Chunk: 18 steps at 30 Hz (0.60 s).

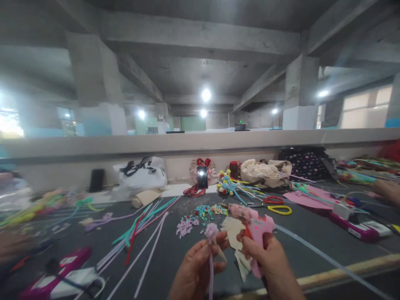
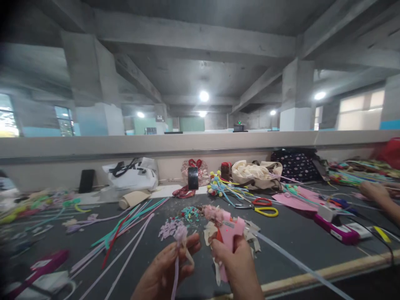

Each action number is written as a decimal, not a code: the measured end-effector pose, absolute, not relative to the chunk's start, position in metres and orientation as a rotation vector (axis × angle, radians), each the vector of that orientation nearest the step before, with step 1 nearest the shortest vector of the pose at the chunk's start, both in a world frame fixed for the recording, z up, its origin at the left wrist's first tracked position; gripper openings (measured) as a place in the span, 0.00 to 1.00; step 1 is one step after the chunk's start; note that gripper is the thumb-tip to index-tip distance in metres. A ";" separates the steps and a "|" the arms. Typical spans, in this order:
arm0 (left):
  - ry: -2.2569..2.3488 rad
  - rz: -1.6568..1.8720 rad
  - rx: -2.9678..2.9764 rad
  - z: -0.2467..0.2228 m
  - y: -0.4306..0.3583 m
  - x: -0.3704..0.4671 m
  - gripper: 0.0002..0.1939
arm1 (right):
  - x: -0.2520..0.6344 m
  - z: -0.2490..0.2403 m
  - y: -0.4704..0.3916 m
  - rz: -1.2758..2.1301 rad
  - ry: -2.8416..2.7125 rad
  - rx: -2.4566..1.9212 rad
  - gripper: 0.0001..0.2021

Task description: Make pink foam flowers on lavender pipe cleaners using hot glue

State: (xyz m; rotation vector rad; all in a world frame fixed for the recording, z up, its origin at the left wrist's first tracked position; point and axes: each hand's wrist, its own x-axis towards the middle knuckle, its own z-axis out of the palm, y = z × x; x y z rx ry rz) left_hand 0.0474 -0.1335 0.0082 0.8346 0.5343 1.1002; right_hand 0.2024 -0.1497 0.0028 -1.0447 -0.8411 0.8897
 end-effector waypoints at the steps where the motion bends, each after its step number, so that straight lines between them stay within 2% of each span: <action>1: 0.557 1.128 0.824 0.007 -0.136 0.046 0.05 | 0.196 -0.001 -0.150 0.870 -0.813 -1.037 0.18; 12: 0.800 1.240 0.790 -0.005 -0.145 0.032 0.08 | 0.169 -0.011 -0.160 0.952 -0.717 -0.897 0.18; 18: 0.861 1.293 0.808 -0.006 -0.149 0.040 0.10 | 0.164 -0.028 -0.155 0.943 -0.764 -0.973 0.20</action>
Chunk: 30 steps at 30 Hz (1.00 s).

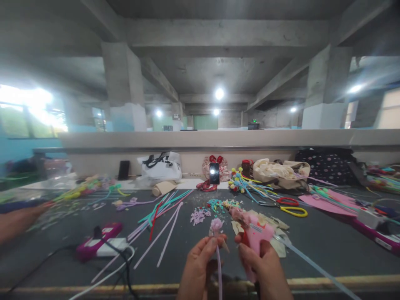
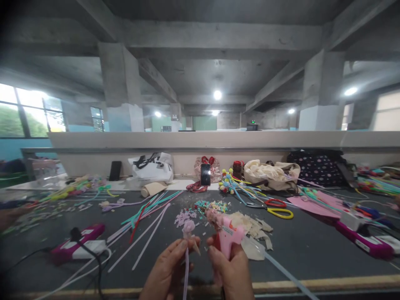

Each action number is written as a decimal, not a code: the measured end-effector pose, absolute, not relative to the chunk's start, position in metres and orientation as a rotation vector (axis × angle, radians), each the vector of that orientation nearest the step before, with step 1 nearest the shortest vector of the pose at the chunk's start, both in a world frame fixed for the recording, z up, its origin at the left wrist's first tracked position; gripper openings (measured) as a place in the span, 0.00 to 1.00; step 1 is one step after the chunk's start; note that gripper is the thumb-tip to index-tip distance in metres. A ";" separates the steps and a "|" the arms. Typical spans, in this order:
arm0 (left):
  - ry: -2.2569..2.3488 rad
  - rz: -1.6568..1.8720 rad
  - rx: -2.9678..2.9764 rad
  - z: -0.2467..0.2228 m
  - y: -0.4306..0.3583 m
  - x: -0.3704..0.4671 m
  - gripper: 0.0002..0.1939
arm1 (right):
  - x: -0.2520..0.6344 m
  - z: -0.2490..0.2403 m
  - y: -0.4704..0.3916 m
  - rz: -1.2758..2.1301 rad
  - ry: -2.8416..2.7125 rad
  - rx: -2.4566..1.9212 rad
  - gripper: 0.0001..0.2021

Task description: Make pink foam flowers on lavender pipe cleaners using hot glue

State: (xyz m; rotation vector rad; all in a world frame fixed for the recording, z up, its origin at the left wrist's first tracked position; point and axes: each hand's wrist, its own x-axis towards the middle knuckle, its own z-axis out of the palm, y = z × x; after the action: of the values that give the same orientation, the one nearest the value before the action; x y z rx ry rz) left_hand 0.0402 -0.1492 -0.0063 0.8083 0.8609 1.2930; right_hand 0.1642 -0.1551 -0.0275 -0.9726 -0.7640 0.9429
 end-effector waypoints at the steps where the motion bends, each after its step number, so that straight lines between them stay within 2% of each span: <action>1: 0.839 1.296 0.808 -0.006 -0.151 0.041 0.10 | 0.162 -0.031 -0.154 0.953 -0.760 -0.992 0.20; 5: 0.786 1.286 0.784 -0.010 -0.153 0.044 0.12 | 0.147 -0.035 -0.152 0.956 -0.738 -1.018 0.22; 8: 0.803 1.304 0.744 -0.017 -0.148 0.045 0.12 | 0.138 -0.032 -0.150 0.826 -0.738 -1.012 0.18; 12: 0.832 1.316 0.753 -0.023 -0.143 0.046 0.13 | 0.145 -0.033 -0.146 0.657 -0.812 -1.235 0.11; 16: 0.845 1.277 0.735 -0.030 -0.139 0.046 0.13 | 0.171 -0.035 -0.140 0.566 -0.791 -1.364 0.10; 24: 0.836 1.235 0.657 -0.039 -0.132 0.053 0.12 | 0.199 -0.026 -0.140 0.690 -0.796 -1.377 0.13; 27: 0.790 1.237 0.732 -0.035 -0.138 0.055 0.16 | 0.191 -0.028 -0.148 0.834 -0.816 -1.300 0.12; 30: 0.733 1.251 0.840 -0.028 -0.148 0.054 0.15 | 0.181 -0.032 -0.156 0.988 -0.770 -1.205 0.14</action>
State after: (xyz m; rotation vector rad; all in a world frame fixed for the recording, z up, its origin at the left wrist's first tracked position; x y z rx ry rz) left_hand 0.0541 -0.1479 -0.0283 0.8405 0.7330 1.2512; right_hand 0.1811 -0.1560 -0.0322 -1.2048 -0.7699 0.9879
